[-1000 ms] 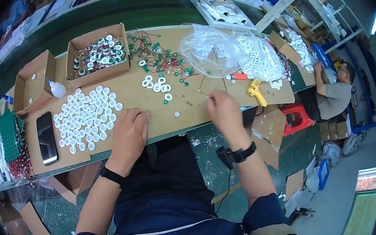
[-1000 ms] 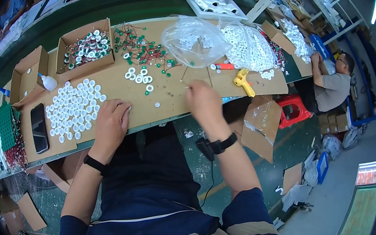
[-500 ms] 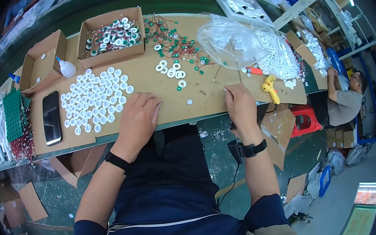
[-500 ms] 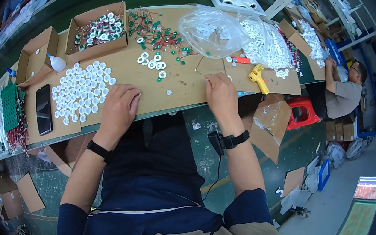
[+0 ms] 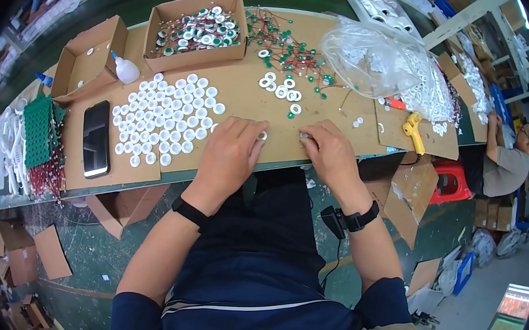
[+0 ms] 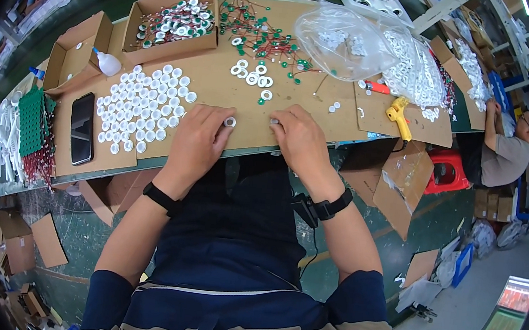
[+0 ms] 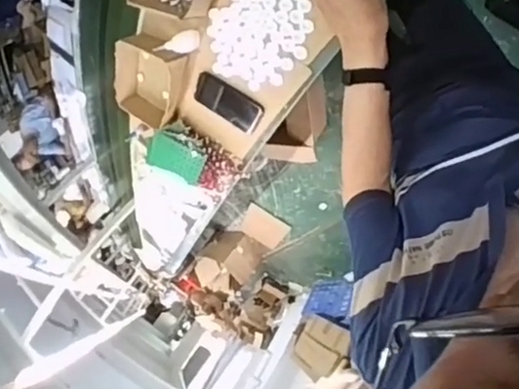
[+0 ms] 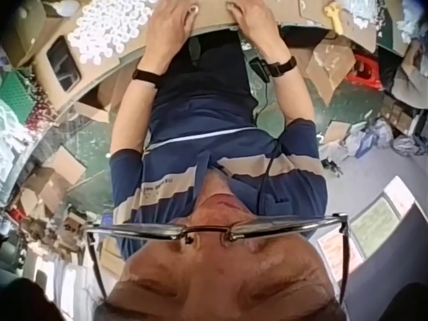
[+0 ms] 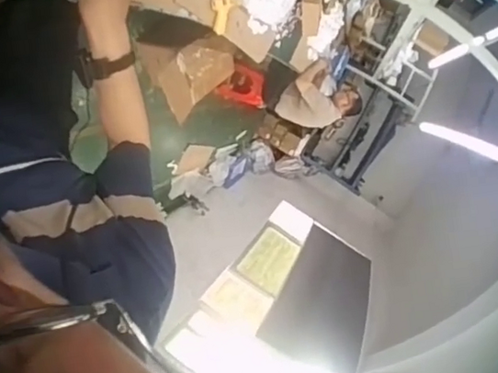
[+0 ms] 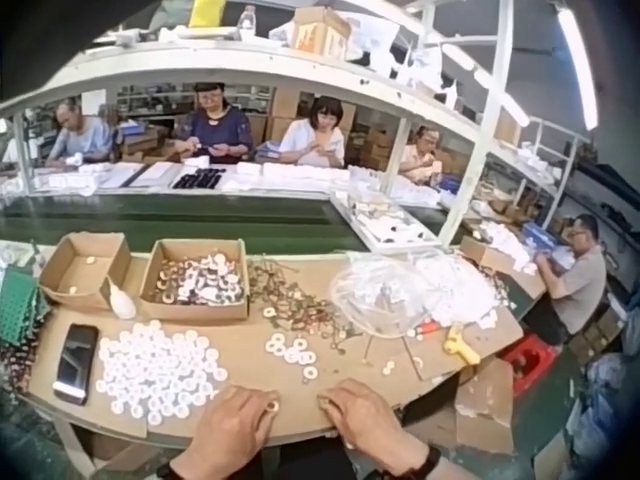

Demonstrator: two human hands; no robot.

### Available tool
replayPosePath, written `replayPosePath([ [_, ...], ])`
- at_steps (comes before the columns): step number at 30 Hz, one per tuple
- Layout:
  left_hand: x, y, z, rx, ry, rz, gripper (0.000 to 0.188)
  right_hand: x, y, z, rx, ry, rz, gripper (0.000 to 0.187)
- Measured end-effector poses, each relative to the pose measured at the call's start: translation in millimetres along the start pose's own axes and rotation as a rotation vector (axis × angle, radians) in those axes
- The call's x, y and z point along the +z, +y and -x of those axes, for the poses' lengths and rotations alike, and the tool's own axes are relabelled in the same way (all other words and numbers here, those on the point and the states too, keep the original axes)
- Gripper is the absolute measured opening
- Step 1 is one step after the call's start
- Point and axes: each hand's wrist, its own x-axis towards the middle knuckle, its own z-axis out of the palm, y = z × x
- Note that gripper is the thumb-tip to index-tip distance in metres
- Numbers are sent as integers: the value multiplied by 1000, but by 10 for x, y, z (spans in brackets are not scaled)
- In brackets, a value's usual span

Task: The recorder is manually assembling small white plastic rings onto green and red components on a factory production line.

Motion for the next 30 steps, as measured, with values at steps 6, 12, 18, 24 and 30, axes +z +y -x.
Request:
replayPosePath([
  [6, -40, 9, 3, -16, -45, 61, 35, 31, -29, -18, -80, -3, -11, 26],
  [12, -31, 17, 6, -19, -39, 82, 38, -20, -60, -15, -22, -11, -51, 27],
  [18, -60, 15, 21, -19, -56, 83, 37, 8, -60, 1, 69, -34, -84, 27],
  [24, -41, 6, 7, -22, -48, 88, 41, -4, -67, -37, 100, -43, -95, 26],
  [30, -44, -7, 7, -27, -46, 93, 42, 16, -104, -40, 12, -35, -84, 22],
])
